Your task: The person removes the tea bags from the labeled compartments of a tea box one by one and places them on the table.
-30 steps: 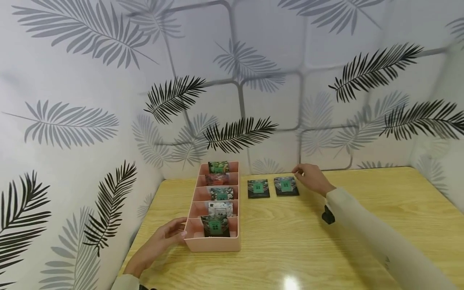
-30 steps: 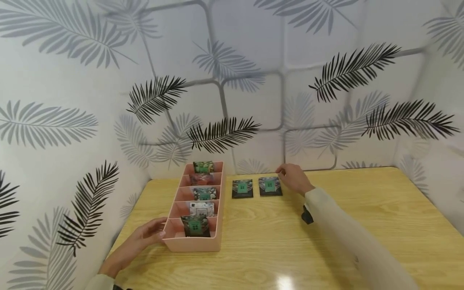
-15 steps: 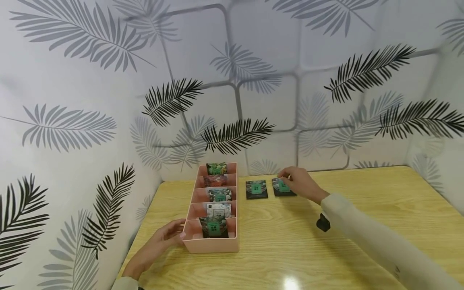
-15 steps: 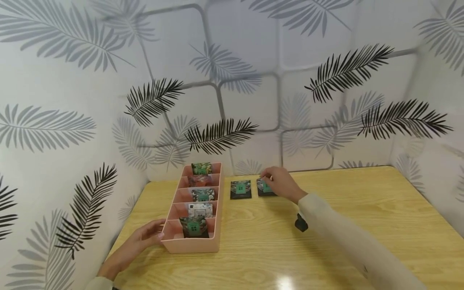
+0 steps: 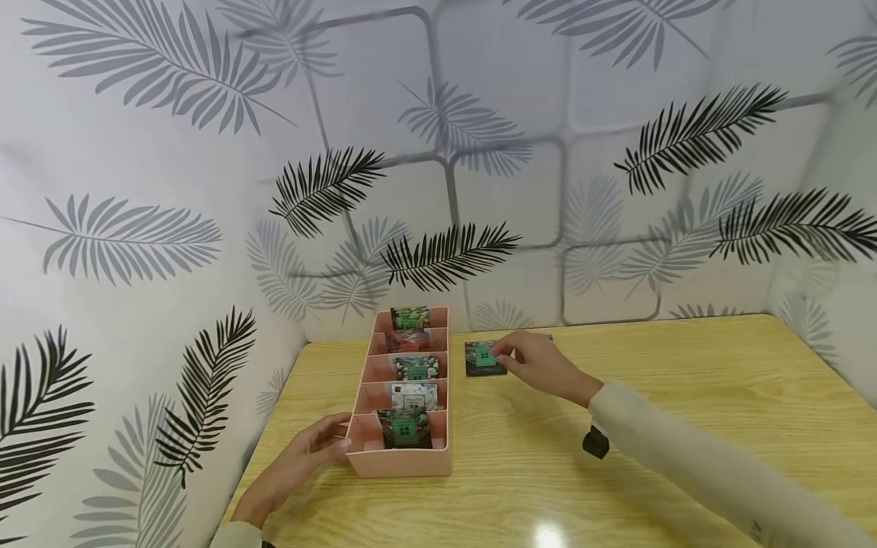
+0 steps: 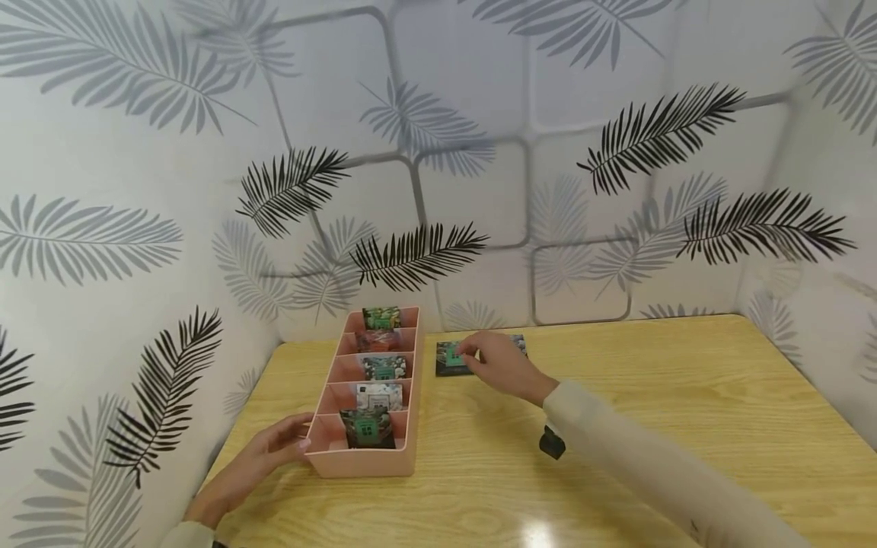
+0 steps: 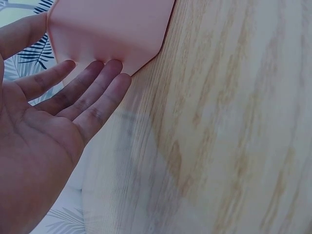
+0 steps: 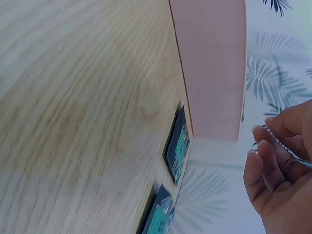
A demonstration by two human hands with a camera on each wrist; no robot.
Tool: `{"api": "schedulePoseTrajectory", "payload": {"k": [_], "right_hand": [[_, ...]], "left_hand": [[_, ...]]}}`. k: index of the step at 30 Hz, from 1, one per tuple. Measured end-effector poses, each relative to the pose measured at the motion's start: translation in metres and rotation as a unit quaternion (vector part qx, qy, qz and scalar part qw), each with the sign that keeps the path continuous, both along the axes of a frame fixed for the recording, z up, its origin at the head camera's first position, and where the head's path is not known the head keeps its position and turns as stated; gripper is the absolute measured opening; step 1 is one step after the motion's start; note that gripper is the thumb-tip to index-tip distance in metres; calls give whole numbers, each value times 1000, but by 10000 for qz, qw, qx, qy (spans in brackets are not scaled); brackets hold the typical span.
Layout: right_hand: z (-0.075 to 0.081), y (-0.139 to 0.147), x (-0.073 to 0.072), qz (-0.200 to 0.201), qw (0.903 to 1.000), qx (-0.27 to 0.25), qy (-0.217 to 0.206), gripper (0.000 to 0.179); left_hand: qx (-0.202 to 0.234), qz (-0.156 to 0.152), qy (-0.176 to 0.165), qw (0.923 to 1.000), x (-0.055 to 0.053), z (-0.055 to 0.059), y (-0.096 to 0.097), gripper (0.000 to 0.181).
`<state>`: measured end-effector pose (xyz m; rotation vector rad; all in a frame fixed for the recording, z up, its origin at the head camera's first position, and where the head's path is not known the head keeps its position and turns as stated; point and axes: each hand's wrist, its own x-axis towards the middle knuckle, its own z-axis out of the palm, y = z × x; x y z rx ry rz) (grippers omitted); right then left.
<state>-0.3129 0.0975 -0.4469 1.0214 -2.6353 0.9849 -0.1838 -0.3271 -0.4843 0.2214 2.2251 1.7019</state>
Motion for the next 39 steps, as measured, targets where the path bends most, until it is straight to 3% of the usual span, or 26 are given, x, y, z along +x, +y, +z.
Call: {"api": "schedulePoseTrajectory", "payload": {"k": [19, 31, 39], "right_hand": [[9, -50, 30, 851, 9959, -257, 184, 16], [8, -86, 49, 1225, 9920, -112, -273, 20], [1, -101, 50, 1155, 9924, 61, -426, 23]], "left_hand": [[89, -11, -18, 10000, -4, -2, -2, 55], [115, -55, -62, 9999, -6, -3, -2, 54], [149, -126, -25, 9998, -9, 2, -5, 54]]}}
